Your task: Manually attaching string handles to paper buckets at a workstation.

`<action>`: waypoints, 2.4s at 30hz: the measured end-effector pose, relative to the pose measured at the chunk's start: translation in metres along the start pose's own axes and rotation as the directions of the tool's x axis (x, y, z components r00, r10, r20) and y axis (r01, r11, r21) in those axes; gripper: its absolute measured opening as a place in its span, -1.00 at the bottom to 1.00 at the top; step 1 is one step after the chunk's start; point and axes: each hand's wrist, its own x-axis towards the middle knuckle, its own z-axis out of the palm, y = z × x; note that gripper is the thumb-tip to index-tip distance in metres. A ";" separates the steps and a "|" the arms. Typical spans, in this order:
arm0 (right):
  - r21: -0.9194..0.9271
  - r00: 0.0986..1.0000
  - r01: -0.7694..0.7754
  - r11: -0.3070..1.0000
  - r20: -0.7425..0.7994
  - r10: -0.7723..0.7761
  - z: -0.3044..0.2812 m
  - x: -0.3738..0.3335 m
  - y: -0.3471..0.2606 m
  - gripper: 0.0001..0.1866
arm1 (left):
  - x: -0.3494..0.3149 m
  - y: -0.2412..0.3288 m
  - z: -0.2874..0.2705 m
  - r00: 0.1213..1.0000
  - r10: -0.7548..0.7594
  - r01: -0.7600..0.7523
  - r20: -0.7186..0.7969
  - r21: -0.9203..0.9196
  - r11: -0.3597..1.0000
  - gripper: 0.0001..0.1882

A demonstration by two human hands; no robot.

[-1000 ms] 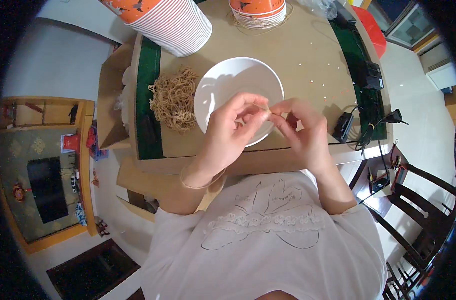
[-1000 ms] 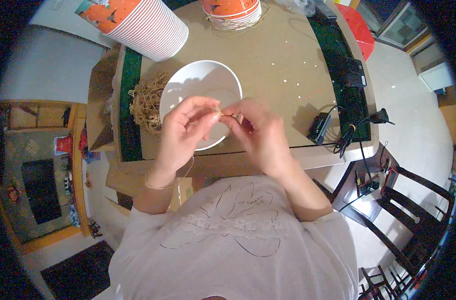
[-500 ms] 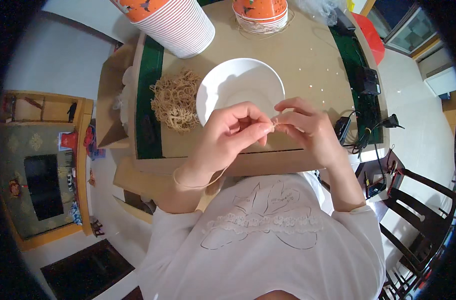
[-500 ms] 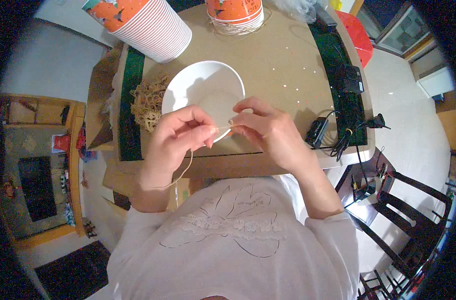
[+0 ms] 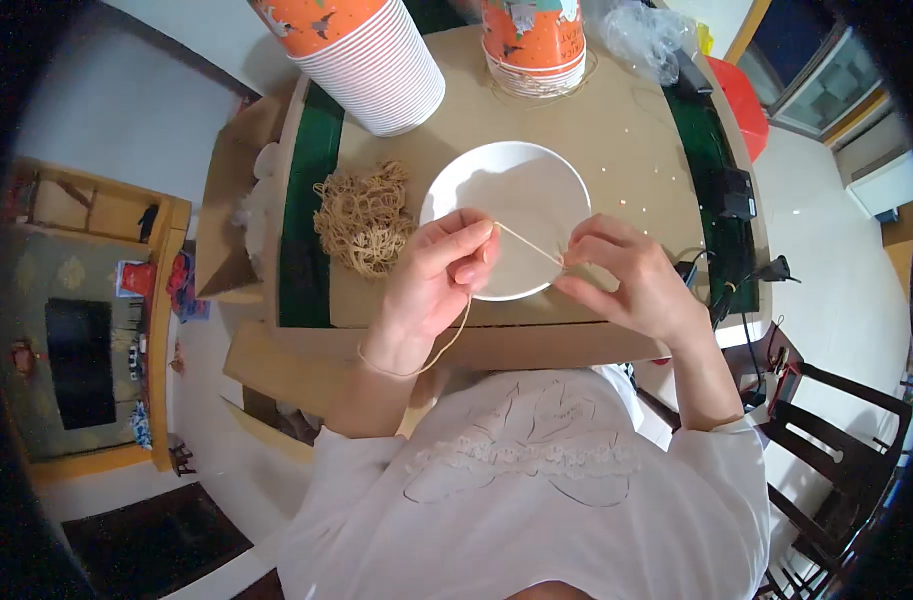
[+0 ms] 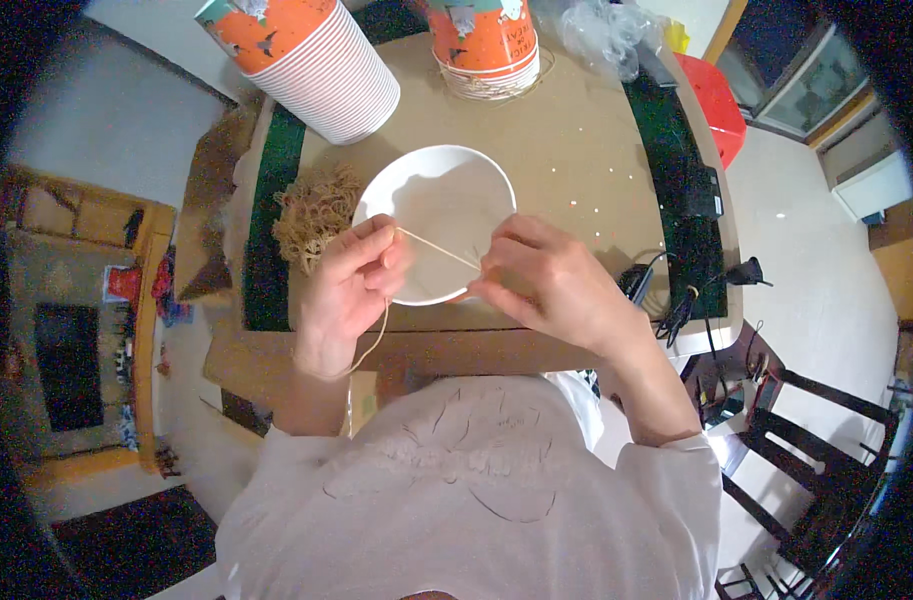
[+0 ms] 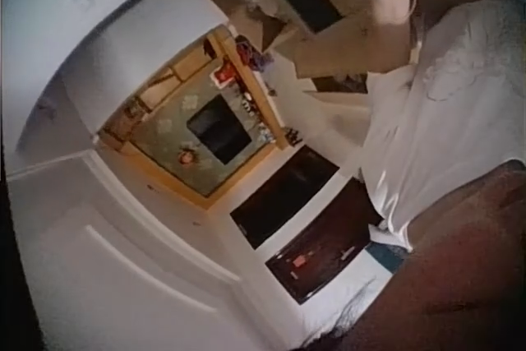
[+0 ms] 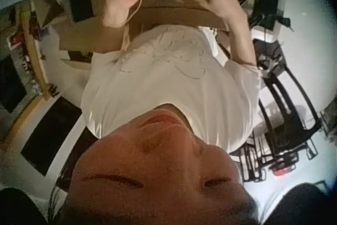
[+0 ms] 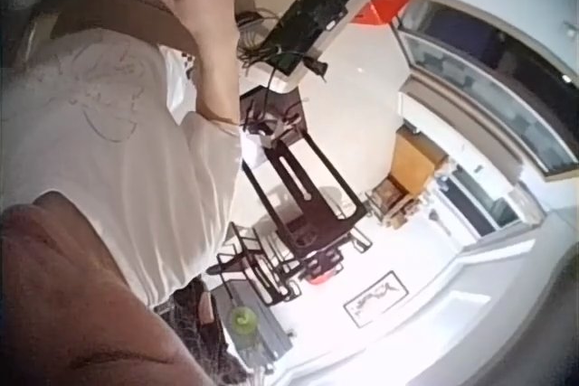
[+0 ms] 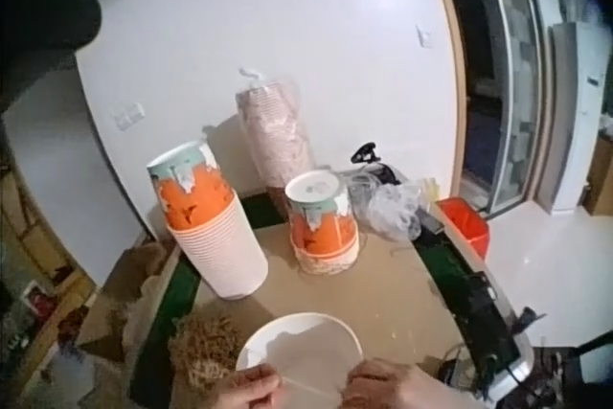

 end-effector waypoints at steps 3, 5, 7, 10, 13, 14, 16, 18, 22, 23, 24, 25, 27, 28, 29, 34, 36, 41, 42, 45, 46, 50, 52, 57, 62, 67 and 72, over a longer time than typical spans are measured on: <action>0.010 0.999 -0.009 1.000 0.041 0.009 0.000 0.004 0.001 -0.80 | -0.006 0.001 -0.001 1.000 0.012 -0.012 -0.001 0.116 0.993 -0.90; -0.047 0.998 -0.033 0.998 0.056 0.036 -0.002 0.006 0.005 -0.81 | -0.016 0.015 0.013 0.995 0.009 0.048 -0.100 0.549 0.835 -0.90; -0.101 0.995 -0.049 0.994 0.078 0.057 -0.006 0.007 0.013 -0.81 | -0.019 0.020 0.012 0.963 0.268 -0.108 -0.033 0.861 0.496 -0.92; 0.026 0.983 -0.086 0.996 0.166 0.081 -0.013 0.015 0.024 -0.85 | -0.025 0.039 -0.004 0.949 0.316 -0.047 -0.007 0.985 0.163 -0.93; -0.058 0.990 -0.025 0.998 0.135 0.033 -0.022 0.031 0.037 -0.72 | -0.024 0.051 -0.014 0.979 0.204 -0.019 -0.001 0.995 0.094 -0.93; -0.057 0.988 -0.019 0.998 0.150 0.027 -0.024 0.038 0.040 -0.72 | -0.025 0.052 -0.020 0.974 0.225 -0.023 -0.003 0.994 0.110 -0.93; -0.175 0.992 -0.040 0.984 0.111 0.060 -0.026 0.054 0.047 -0.74 | -0.028 0.052 -0.028 0.972 0.234 -0.034 -0.012 0.981 0.192 -0.94; -0.179 0.987 -0.069 0.981 0.130 0.094 -0.022 0.072 0.055 -0.75 | -0.033 0.042 -0.034 0.978 0.203 -0.027 -0.041 0.947 0.319 -0.94; -0.239 0.989 0.060 0.969 0.147 -0.025 -0.016 0.101 0.070 -0.82 | -0.042 0.023 -0.022 0.992 -0.014 0.106 -0.128 0.757 0.645 -0.91; -0.240 0.985 0.104 0.965 0.162 -0.066 -0.015 0.106 0.071 -0.84 | -0.043 0.016 -0.020 0.996 -0.047 0.084 -0.071 0.722 0.687 -0.91; -0.247 0.983 0.108 0.963 0.171 -0.067 -0.015 0.108 0.072 -0.84 | -0.042 0.008 -0.020 0.997 -0.078 0.063 -0.010 0.685 0.726 -0.90; -0.239 0.980 0.130 0.962 0.181 -0.088 -0.013 0.112 0.072 -0.83 | -0.043 -0.003 -0.017 0.997 -0.072 0.050 0.016 0.568 0.821 -0.91; -0.238 0.974 0.155 0.959 0.197 -0.109 -0.012 0.117 0.063 -0.83 | -0.036 -0.027 -0.027 0.962 0.158 -0.255 0.222 0.526 0.811 -0.91; -0.266 0.980 0.185 0.946 0.123 -0.157 -0.012 0.113 0.052 -0.81 | -0.035 -0.031 -0.023 0.950 0.214 -0.304 0.225 0.535 0.788 -0.92; -0.290 0.976 0.219 0.932 0.055 -0.212 -0.013 0.109 0.042 -0.79 | -0.036 -0.033 -0.018 0.950 0.226 -0.308 0.216 0.526 0.793 -0.92; 0.159 0.996 -0.045 0.986 -0.075 0.057 -0.014 0.005 -0.017 -0.72 | -0.046 -0.031 0.003 0.989 0.096 -0.136 0.115 0.428 0.893 -0.92; 0.347 0.960 -0.272 0.898 0.029 0.280 0.006 -0.024 -0.036 -0.69 | -0.042 -0.038 0.001 0.985 0.098 -0.143 0.141 0.366 0.920 -0.92; 0.350 0.937 -0.349 0.869 0.153 0.315 0.053 -0.057 -0.019 -0.79 | -0.033 -0.041 0.015 0.972 0.111 -0.172 0.207 0.307 0.936 -0.93; 0.446 0.895 -0.441 0.779 0.146 0.423 0.054 -0.064 -0.019 -0.83 | -0.034 -0.040 0.017 0.972 0.180 -0.212 0.150 0.242 0.947 -0.93; 0.583 0.861 -0.462 0.668 0.113 0.496 0.049 -0.084 -0.011 -0.86 | -0.033 -0.036 0.015 0.956 0.286 -0.294 0.070 0.193 0.936 -0.91; 0.571 0.861 -0.451 0.686 0.078 0.502 0.043 -0.086 -0.013 -0.86 | -0.032 -0.034 0.015 0.872 0.468 -0.456 0.142 0.581 0.674 -0.88; 0.231 0.750 -0.274 0.934 -0.557 0.358 0.007 -0.106 -0.013 -0.74 | -0.013 -0.035 0.011 0.754 0.451 -0.432 0.477 0.878 -0.208 -0.84; 0.108 0.590 -0.148 0.983 -0.789 0.175 -0.008 -0.098 -0.027 -0.70 | -0.011 -0.038 0.004 0.772 0.339 -0.433 0.537 0.836 -0.338 -0.84; 0.083 0.433 0.561 0.823 -0.877 -0.206 -0.032 -0.084 -0.053 -0.78 | 0.009 -0.037 0.007 0.804 0.431 -0.260 0.410 0.894 -0.364 -0.91; 0.698 0.877 0.474 0.536 -0.317 -0.362 -0.027 -0.054 -0.071 -0.93 | 0.016 -0.032 0.012 0.829 0.445 -0.226 0.338 0.931 -0.286 -0.94; 0.825 0.955 -0.123 0.552 -0.053 0.292 0.028 -0.042 -0.039 -0.77 | 0.014 -0.023 0.008 0.875 0.479 -0.190 0.065 0.957 0.218 -0.77; 0.858 0.907 -0.097 0.504 -0.131 0.399 0.068 -0.009 0.014 -0.77 | 0.006 -0.012 0.010 0.921 0.390 -0.166 0.007 0.912 0.375 -0.76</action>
